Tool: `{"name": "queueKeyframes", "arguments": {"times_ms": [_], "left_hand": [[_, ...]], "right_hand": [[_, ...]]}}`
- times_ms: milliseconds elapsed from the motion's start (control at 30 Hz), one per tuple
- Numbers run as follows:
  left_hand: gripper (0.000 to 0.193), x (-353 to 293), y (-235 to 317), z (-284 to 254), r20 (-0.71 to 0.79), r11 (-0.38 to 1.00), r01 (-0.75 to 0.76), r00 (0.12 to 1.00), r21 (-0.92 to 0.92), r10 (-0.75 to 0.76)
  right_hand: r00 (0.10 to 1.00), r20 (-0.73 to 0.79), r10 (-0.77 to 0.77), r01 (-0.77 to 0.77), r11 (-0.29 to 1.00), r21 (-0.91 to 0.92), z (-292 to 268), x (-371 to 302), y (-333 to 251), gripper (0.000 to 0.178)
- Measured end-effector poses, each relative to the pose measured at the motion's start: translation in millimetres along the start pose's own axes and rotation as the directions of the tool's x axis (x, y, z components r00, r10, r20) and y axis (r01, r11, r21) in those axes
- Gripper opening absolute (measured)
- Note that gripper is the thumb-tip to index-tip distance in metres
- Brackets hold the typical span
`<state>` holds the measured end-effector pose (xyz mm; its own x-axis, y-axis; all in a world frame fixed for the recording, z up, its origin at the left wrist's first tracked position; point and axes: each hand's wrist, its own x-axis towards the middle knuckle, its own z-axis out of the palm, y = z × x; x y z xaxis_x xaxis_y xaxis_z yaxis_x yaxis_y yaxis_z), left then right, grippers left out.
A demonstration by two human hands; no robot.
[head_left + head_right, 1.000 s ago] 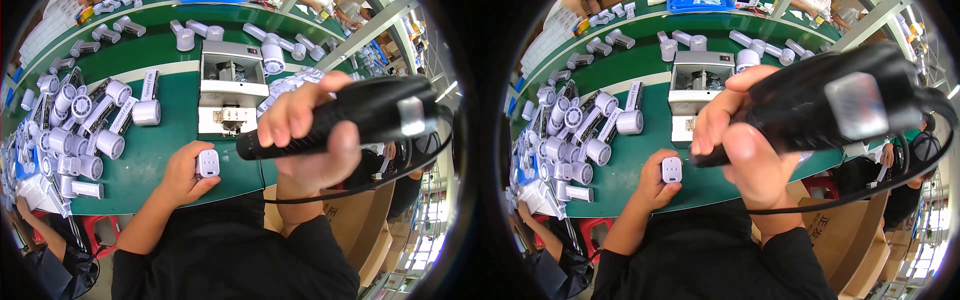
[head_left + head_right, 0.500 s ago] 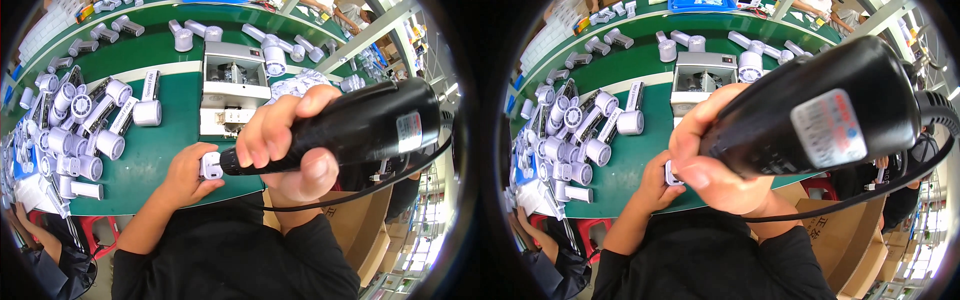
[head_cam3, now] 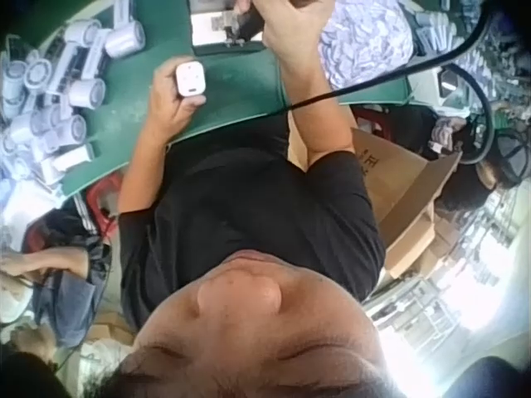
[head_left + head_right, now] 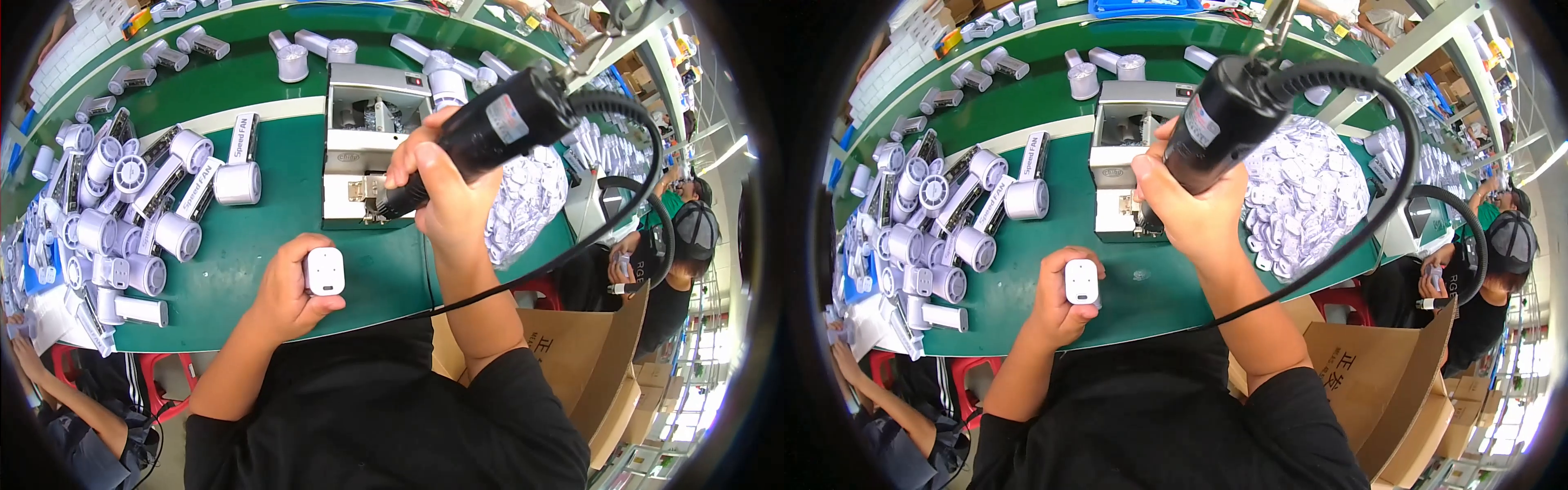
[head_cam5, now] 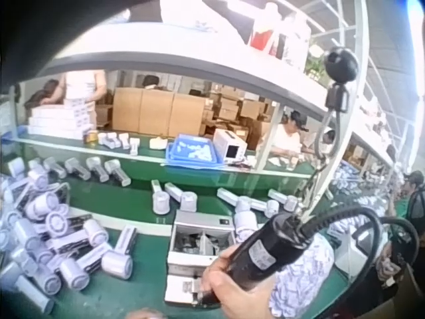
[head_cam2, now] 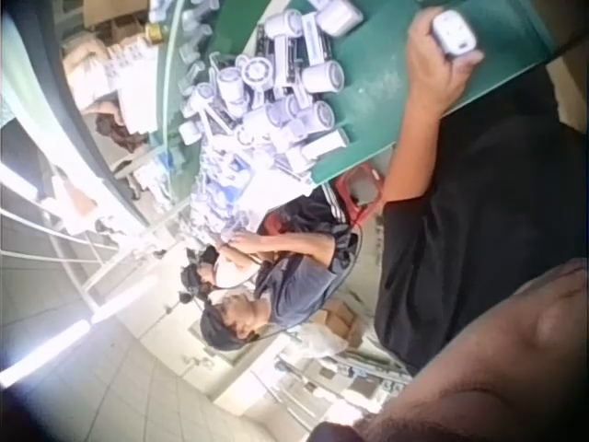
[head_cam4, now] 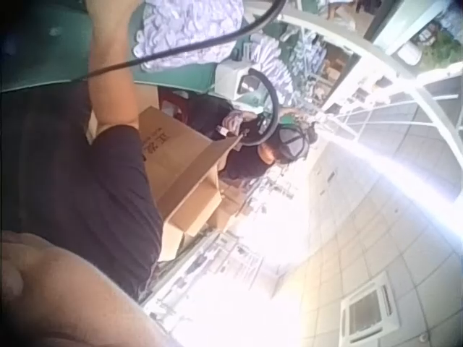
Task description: The person fastens base components to mini fans using an electric screwdriver, then installs buttons onto the fan handles by hand.
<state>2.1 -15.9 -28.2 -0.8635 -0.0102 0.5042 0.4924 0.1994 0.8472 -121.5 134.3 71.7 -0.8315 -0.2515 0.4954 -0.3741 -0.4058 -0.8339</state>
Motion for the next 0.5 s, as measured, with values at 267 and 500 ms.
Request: {"name": "queueKeyframes", "arguments": {"times_ms": [267,500], "left_hand": [[0.067,2.7,5.3,2.9,0.047,0.998,0.058,0.997,0.029,-0.059],[0.067,5.7,8.3,2.1,0.069,0.992,0.020,0.997,0.124,-0.029]], "right_hand": [[0.997,0.060,-0.044,0.034,0.987,0.158,6.9,-11.6,-37.2,0.040],[0.973,0.218,-0.076,0.027,0.975,0.220,32.0,-5.5,-57.9,0.047]]}}
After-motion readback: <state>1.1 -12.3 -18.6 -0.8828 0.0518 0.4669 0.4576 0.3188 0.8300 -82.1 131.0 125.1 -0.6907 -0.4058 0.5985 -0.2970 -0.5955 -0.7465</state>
